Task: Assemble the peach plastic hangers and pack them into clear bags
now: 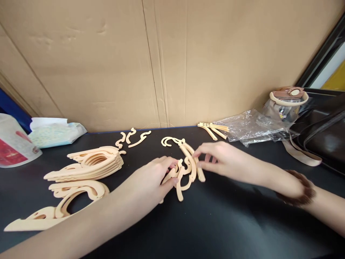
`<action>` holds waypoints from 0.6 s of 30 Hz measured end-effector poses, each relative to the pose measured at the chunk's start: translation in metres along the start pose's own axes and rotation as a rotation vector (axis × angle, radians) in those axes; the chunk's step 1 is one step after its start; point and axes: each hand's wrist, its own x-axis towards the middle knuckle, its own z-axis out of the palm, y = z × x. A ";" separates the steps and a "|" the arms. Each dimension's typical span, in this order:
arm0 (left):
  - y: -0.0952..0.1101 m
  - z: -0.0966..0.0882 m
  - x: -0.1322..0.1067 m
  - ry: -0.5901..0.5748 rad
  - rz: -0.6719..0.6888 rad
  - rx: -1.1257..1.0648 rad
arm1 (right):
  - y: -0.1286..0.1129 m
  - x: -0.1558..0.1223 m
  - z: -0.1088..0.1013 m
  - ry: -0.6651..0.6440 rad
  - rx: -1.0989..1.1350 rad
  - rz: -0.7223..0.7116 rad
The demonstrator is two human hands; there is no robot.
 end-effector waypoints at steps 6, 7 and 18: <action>-0.011 0.008 -0.012 0.097 0.112 -0.032 | -0.039 -0.018 -0.003 -0.029 0.067 -0.115; -0.016 0.010 -0.013 0.135 0.150 0.007 | -0.036 -0.018 -0.002 0.013 -0.002 -0.108; -0.020 0.014 -0.023 0.040 0.438 0.094 | -0.028 -0.019 0.023 -0.016 -0.270 -0.257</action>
